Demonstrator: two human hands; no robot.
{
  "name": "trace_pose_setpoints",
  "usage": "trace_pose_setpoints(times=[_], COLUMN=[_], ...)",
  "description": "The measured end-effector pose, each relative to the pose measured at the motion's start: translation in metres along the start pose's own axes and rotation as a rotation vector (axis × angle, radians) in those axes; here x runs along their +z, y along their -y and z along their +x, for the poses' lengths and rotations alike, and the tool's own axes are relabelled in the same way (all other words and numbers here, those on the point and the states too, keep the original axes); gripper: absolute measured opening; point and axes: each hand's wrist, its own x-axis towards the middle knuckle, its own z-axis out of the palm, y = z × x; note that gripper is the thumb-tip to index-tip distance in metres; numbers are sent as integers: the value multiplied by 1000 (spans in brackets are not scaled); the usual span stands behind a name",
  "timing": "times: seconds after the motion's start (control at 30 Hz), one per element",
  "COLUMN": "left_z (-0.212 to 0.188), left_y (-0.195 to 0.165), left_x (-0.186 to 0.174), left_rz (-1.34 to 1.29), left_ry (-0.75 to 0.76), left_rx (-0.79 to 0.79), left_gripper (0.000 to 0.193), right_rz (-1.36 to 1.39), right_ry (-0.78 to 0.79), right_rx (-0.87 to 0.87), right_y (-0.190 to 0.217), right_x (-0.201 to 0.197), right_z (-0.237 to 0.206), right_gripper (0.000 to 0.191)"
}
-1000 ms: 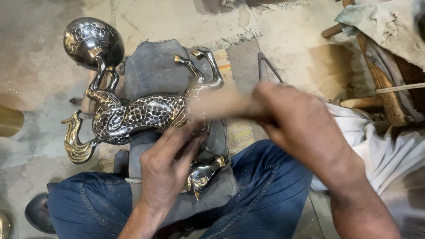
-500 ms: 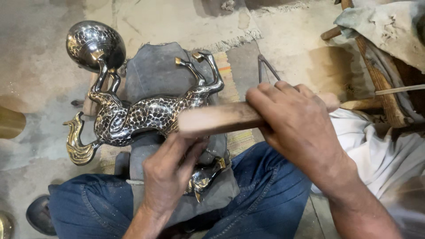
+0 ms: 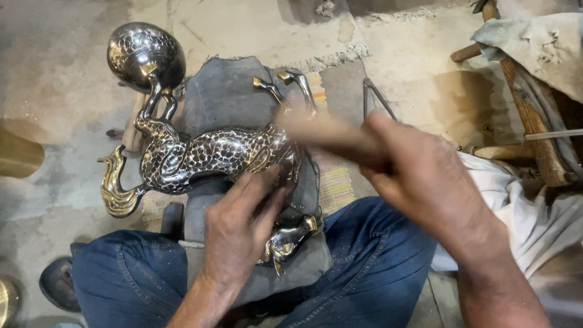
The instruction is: The person hammers a silver peacock-shaped metal sculpture with a wooden mallet to create a textured surface. They repeatedly strike the body and tail sections while holding the piece steady on a padded support.
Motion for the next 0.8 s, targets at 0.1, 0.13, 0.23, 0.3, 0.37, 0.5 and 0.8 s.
trace_pose_setpoints(times=[0.1, 0.13, 0.23, 0.3, 0.37, 0.5, 0.8], left_z=[0, 0, -2, -4, -6, -6, -2], left_y=[2, 3, 4, 5, 6, 8, 5], left_x=[1, 2, 3, 3, 4, 3, 0], left_rz=[31, 19, 5, 33, 9, 32, 17], left_ry=[19, 21, 16, 2, 10, 27, 18], left_rx=[-5, -18, -31, 17, -4, 38, 57], left_gripper=[23, 25, 28, 26, 28, 20, 23], right_rz=[-394, -250, -102, -380, -64, -367, -401], right_ry=[6, 25, 37, -39, 82, -88, -155], right_rx=[-125, -23, 65, -164, 206, -238, -267], right_y=[0, 0, 1, 1, 1, 2, 8], right_x=[-1, -1, 0, 0, 1, 3, 0], right_z=[5, 6, 8, 7, 6, 4, 2], right_gripper=[18, 21, 27, 26, 27, 27, 35])
